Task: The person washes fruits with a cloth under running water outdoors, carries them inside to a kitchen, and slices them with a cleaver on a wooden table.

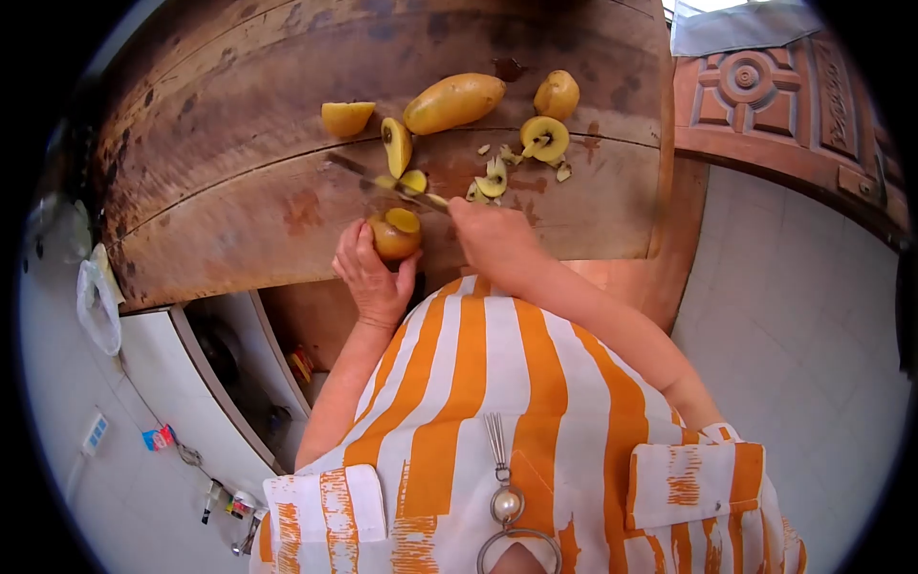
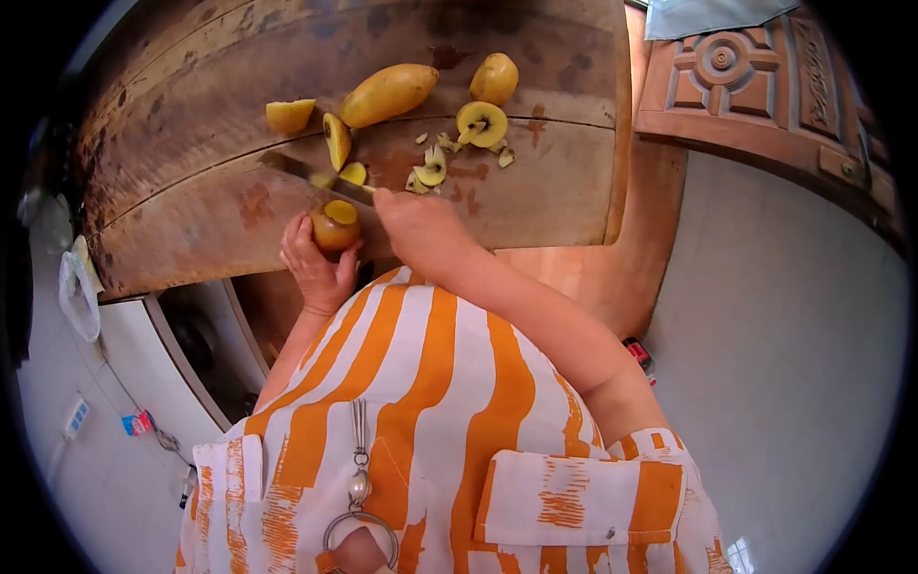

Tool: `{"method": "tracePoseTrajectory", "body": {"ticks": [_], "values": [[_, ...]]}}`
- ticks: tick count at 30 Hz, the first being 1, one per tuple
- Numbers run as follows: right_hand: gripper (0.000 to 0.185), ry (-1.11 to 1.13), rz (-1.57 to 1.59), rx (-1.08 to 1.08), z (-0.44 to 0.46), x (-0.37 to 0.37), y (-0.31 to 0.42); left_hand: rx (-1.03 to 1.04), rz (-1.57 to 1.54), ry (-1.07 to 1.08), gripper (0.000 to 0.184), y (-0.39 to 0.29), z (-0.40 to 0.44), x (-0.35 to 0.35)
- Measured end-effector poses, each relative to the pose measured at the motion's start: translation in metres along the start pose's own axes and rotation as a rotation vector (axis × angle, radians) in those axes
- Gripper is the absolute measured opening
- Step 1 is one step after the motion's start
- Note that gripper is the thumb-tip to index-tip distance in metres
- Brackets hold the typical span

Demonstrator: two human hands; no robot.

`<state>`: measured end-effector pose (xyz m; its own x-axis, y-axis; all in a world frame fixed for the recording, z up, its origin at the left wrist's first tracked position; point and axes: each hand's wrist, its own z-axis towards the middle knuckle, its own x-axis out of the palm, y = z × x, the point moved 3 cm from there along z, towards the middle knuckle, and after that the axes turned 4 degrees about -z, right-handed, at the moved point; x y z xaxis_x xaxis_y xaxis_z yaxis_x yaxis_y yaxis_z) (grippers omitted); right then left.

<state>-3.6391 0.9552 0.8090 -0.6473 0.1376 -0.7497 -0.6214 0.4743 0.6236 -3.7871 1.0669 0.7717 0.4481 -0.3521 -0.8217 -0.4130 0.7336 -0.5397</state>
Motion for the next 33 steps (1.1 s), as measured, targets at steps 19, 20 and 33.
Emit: {"method": "tracePoseTrajectory", "body": {"ticks": [19,20,33], "values": [[0.016,0.189,-0.146,-0.198,-0.013,-0.019,0.025,0.023,0.050,0.075,0.080,0.016,-0.004,0.008],[0.016,0.190,-0.149,-0.198,-0.010,-0.017,0.027,0.022,0.048,0.073,0.080,0.016,-0.004,0.008],[0.005,0.001,-0.155,-0.211,0.010,-0.011,0.020,0.057,-0.085,-0.014,0.074,0.007,0.002,-0.002]]}}
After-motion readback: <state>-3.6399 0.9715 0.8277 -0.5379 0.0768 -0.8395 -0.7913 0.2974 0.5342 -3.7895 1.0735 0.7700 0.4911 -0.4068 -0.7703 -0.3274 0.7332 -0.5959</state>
